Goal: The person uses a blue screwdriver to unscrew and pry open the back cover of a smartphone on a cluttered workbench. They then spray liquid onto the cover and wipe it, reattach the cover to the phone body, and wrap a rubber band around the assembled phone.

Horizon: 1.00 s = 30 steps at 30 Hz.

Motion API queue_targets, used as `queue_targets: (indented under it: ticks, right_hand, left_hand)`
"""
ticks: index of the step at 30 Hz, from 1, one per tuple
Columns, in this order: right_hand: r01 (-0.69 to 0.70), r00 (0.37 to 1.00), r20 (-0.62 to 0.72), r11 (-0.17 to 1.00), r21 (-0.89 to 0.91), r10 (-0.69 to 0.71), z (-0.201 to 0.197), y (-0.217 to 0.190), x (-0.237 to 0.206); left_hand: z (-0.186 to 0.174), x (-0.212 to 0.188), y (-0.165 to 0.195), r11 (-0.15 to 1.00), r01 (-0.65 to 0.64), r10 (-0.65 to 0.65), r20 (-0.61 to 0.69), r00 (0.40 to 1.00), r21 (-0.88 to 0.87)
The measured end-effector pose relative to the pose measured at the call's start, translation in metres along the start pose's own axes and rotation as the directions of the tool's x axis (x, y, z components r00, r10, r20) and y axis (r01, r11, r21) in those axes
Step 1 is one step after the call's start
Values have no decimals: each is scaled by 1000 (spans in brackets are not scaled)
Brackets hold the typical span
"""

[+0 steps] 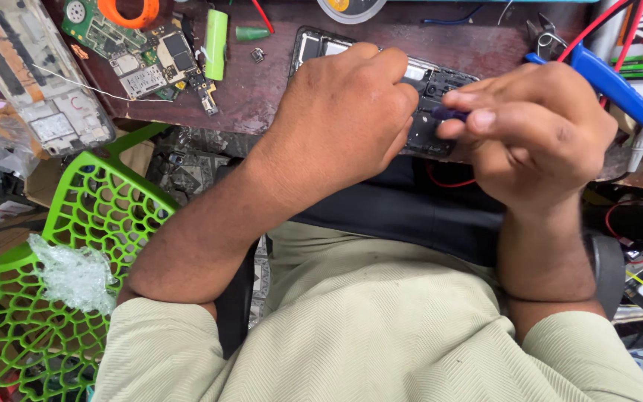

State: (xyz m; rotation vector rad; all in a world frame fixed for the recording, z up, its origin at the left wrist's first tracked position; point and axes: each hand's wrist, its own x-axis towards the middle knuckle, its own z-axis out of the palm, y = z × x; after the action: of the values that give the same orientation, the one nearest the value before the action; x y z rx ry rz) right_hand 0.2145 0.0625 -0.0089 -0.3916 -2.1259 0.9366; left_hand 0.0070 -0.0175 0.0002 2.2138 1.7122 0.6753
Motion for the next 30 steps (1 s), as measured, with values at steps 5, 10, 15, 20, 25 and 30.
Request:
queue_targets:
  ticks: [5, 10, 15, 20, 25, 30]
  right_hand:
    - [46, 994, 98, 998, 43, -50, -1, -6, 13]
    - [47, 997, 52, 994, 101, -52, 4, -7, 12]
    - [44, 997, 55, 993, 112, -51, 4, -5, 7]
    - [-11, 1000, 21, 988, 152, 8, 1, -6, 2]
    - [63, 996, 51, 987, 150, -71, 2, 1, 1]
    - [82, 996, 33, 987, 139, -87, 4, 5, -1]
  left_hand:
    - [1, 0, 0, 1000, -10, 9, -19, 1000, -11]
    - [1, -1, 0, 1000, 9, -9, 13, 1000, -17]
    - [1, 0, -1, 998, 31, -31, 4, 1000, -61]
    - [1, -1, -3, 996, 49, -49, -2, 999, -74]
    - [3, 1, -3, 990, 107, -107, 6, 994, -88]
    - [1, 5, -2, 979, 152, -151, 17, 988, -133]
